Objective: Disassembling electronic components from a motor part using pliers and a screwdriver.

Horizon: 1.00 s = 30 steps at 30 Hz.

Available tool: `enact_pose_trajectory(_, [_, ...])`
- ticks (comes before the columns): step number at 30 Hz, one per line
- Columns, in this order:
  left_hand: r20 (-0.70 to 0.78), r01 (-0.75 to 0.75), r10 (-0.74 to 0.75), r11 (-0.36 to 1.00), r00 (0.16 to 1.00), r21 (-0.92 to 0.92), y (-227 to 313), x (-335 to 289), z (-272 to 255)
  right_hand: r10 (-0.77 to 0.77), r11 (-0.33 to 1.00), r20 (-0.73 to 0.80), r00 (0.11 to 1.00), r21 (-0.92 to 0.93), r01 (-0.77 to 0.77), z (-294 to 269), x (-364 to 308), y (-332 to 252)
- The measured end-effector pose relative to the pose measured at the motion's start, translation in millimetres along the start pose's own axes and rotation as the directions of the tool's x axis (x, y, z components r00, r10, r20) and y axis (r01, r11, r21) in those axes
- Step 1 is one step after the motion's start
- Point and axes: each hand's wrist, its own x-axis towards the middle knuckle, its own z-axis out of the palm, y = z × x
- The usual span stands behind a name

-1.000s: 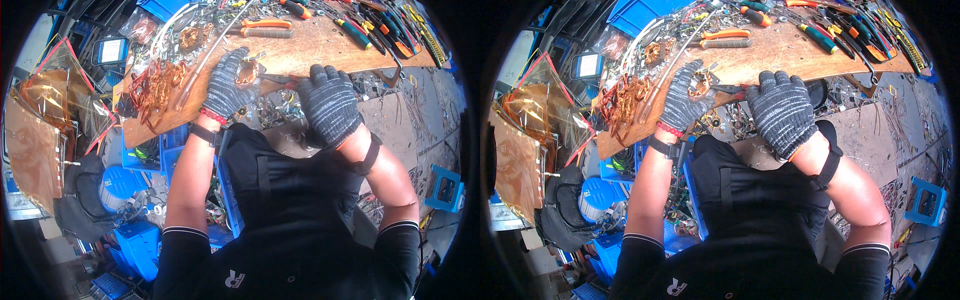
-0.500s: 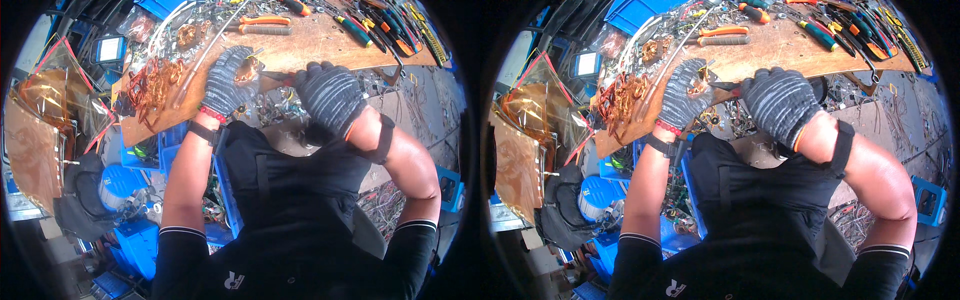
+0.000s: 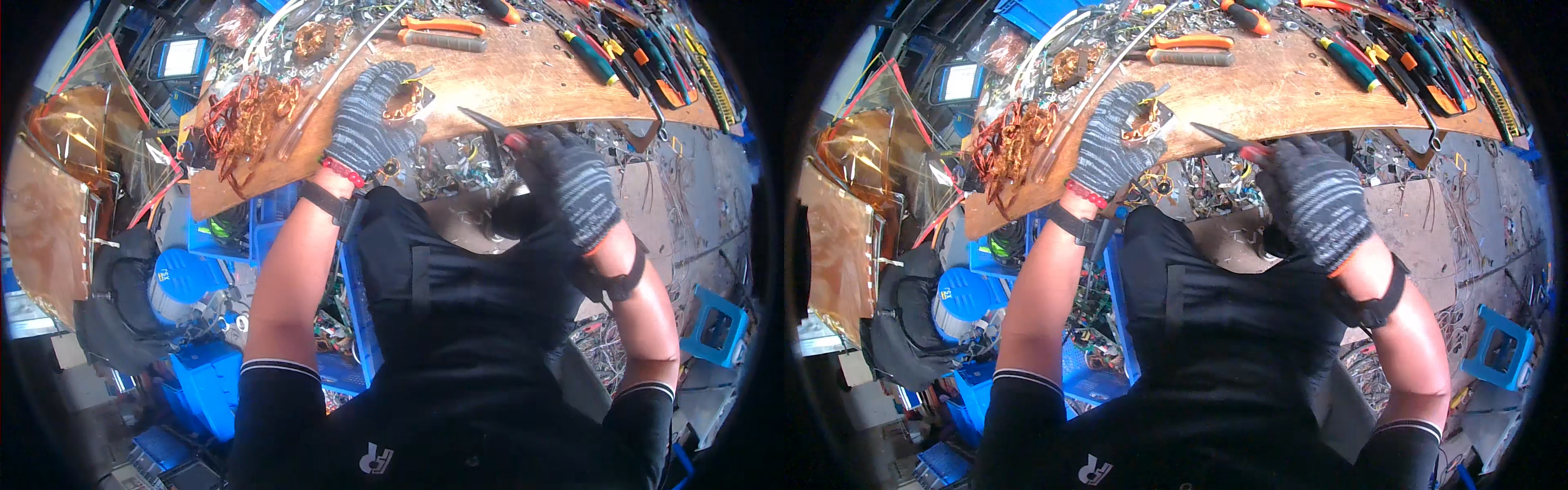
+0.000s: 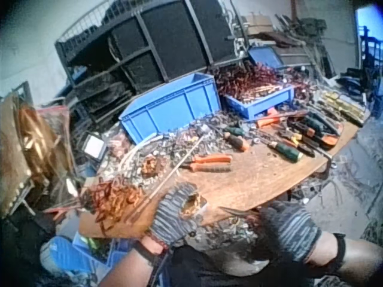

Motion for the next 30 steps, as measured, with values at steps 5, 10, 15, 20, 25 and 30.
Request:
enact_pose_trajectory(5, [-0.046,-0.031,0.032,0.999,0.998,0.024,4.1,2.4,0.7,-0.022,0.962,0.037,0.999,-0.272,0.031,21.0,32.0,-16.9])
enact_pose_trajectory(10, [-0.060,-0.070,0.072,0.997,0.996,0.038,2.5,3.9,2.9,-0.054,0.968,0.068,0.996,-0.243,0.069,15.6,38.9,-12.1])
enact_pose_trajectory(15, [-0.087,-0.085,0.088,0.995,0.992,0.043,0.3,2.4,3.0,-0.052,0.969,0.113,0.992,-0.234,0.078,15.8,41.0,-13.4])
enact_pose_trajectory(20, [-0.090,-0.081,0.085,0.996,0.992,0.048,1.7,4.1,3.7,0.038,0.988,0.219,0.975,-0.152,-0.005,6.0,38.3,-26.1])
enact_pose_trajectory(25, [-0.089,-0.047,0.045,0.999,0.995,-0.018,-2.9,2.9,6.1,-0.160,0.987,0.067,0.985,0.042,0.158,0.7,5.3,-3.5])
enact_pose_trajectory(30, [-0.059,-0.091,0.093,0.995,0.994,0.033,1.2,3.8,4.3,-0.082,0.988,0.105,0.991,0.139,0.067,-16.9,-18.8,2.8])
